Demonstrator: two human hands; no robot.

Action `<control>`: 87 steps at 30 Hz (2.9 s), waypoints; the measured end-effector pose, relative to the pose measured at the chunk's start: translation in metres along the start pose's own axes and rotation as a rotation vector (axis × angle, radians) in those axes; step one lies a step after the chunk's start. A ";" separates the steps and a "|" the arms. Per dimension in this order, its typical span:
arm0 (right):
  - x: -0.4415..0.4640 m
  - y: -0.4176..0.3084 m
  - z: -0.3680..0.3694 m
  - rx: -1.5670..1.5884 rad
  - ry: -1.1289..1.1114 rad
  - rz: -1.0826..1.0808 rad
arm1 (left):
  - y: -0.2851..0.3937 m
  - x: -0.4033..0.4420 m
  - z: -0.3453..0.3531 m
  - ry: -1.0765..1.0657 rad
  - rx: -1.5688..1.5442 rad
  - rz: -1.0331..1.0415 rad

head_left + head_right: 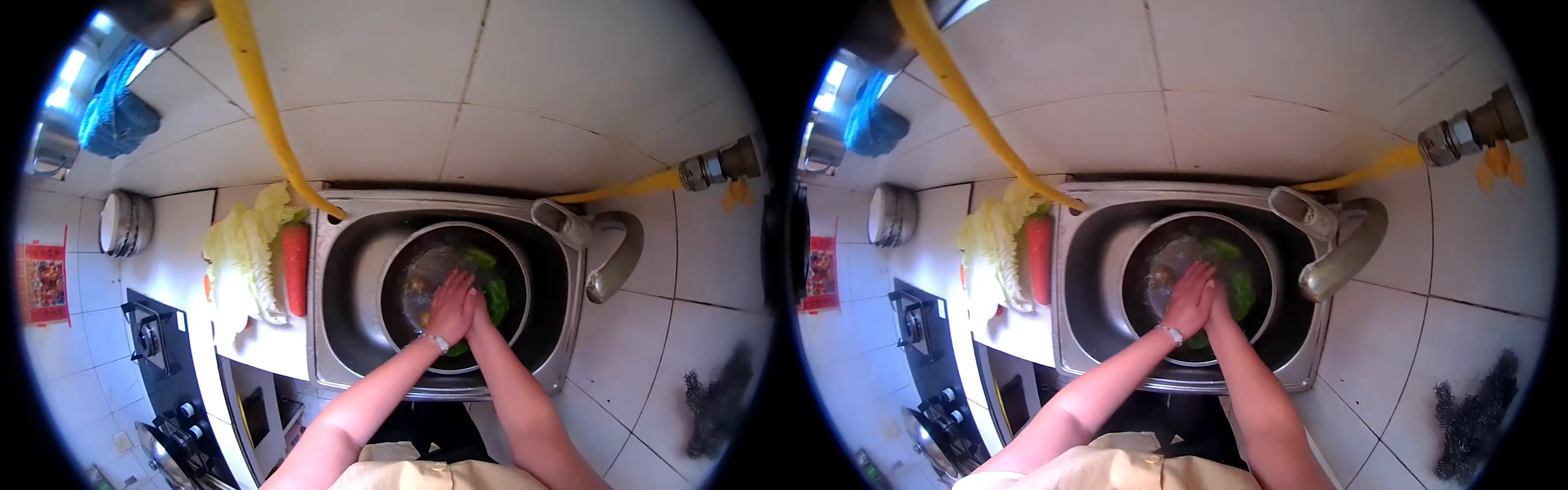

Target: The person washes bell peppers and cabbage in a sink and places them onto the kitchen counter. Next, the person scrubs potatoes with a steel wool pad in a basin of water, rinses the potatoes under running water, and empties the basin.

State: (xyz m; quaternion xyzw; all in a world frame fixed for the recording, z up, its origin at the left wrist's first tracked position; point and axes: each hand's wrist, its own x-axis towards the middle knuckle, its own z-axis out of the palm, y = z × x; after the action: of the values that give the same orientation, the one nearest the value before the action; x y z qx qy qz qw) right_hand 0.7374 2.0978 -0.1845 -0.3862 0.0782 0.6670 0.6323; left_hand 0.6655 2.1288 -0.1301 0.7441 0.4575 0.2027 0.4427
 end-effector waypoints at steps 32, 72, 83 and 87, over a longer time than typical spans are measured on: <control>-0.024 0.008 0.012 0.075 0.119 -0.018 | 0.033 -0.021 -0.010 -0.018 0.053 0.048; -0.031 -0.038 -0.038 -2.115 0.110 0.052 | -0.041 -0.035 -0.042 -0.405 0.713 -0.027; -0.074 -0.062 -0.001 -0.265 0.040 0.154 | -0.017 -0.026 -0.063 -0.095 0.601 0.243; -0.083 -0.057 0.023 -0.041 0.036 -0.019 | 0.013 -0.043 -0.054 -0.137 -0.102 0.022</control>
State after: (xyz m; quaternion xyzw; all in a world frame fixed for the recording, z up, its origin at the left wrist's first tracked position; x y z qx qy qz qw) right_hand 0.7709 2.0568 -0.0956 -0.4118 0.0722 0.6552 0.6292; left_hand 0.6130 2.1150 -0.0862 0.7377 0.4069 0.1794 0.5081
